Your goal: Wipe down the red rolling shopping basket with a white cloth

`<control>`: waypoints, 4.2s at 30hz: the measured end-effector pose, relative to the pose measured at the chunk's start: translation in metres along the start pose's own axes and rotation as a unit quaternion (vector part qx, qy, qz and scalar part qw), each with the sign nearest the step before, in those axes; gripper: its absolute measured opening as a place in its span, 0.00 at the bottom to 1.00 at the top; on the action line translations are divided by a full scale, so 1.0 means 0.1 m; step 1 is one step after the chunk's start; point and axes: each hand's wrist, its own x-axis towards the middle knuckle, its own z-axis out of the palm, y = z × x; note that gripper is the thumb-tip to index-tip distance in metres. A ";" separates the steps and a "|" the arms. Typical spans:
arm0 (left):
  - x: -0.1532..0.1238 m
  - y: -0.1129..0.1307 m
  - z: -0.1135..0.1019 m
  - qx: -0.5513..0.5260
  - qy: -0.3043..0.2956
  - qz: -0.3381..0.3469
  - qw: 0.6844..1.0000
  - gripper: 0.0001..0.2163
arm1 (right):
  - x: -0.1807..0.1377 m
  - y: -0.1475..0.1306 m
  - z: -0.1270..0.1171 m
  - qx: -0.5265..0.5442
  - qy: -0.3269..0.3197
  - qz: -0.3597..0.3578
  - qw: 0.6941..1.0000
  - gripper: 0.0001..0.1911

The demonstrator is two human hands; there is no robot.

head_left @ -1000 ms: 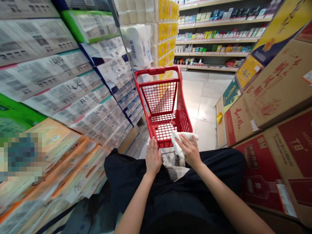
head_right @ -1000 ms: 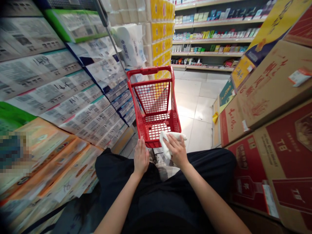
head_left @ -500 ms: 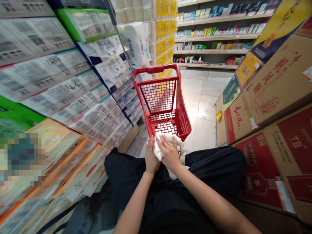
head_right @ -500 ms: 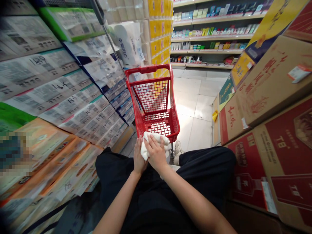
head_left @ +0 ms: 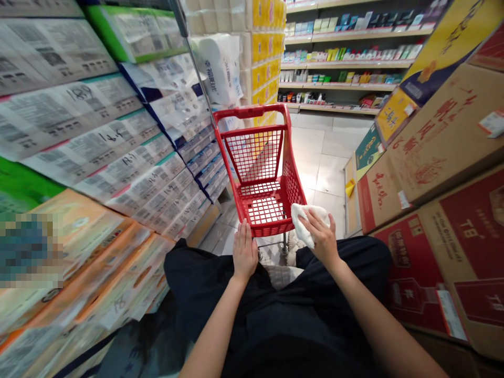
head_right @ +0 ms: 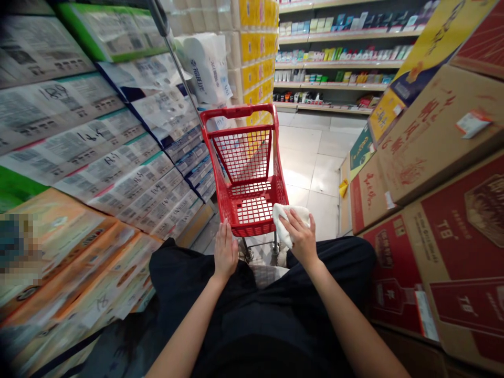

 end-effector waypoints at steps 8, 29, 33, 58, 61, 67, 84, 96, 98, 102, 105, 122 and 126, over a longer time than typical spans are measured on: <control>-0.02 -0.05 0.02 -0.012 0.003 0.003 1.000 0.31 | 0.14 -0.91 0.34 0.068 -0.058 -0.020 0.996 0.33; 0.00 -0.05 0.03 -0.014 0.014 0.011 1.000 0.30 | 0.09 -0.18 0.13 0.018 -0.004 0.040 0.999 0.28; -0.01 -0.07 0.03 -0.018 0.012 0.012 1.000 0.30 | 0.16 -0.78 0.31 0.027 -0.050 0.024 0.998 0.35; -0.02 -0.07 0.04 -0.012 0.006 0.008 1.000 0.30 | 0.02 -0.59 0.26 -0.004 -0.051 0.003 0.999 0.36; -0.03 -0.10 0.04 -0.023 0.002 0.010 1.000 0.31 | 0.12 -1.02 0.42 0.027 -0.063 -0.036 0.997 0.33; -0.04 -0.13 0.04 -0.025 0.001 0.016 1.000 0.31 | 0.20 -1.10 0.47 0.047 -0.072 -0.092 0.992 0.31; -0.03 -0.08 0.09 -0.035 0.025 0.013 0.999 0.30 | 0.10 -0.62 0.20 0.027 -0.052 0.023 0.998 0.33; -0.03 -0.10 0.03 -0.036 0.007 0.017 0.999 0.30 | 0.21 -0.90 0.33 0.057 -0.083 -0.104 0.989 0.31; -0.02 -0.08 0.03 -0.035 0.009 0.011 0.999 0.29 | 0.14 -0.60 0.22 0.040 -0.075 -0.096 0.992 0.30; -0.01 -0.06 0.04 -0.043 0.014 0.010 0.999 0.29 | 0.07 -0.08 0.02 -0.007 -0.034 -0.035 0.999 0.26; -0.01 -0.07 0.06 -0.047 0.025 0.009 0.999 0.29 | 0.06 0.01 -0.03 -0.025 -0.015 0.017 0.999 0.26; -0.04 -0.12 0.04 -0.037 0.020 0.026 0.999 0.30 | 0.20 -1.10 0.40 0.047 -0.073 -0.072 0.994 0.29; -0.02 -0.09 0.05 -0.030 0.016 0.017 0.999 0.30 | 0.08 -0.60 0.23 0.010 -0.050 -0.061 0.997 0.27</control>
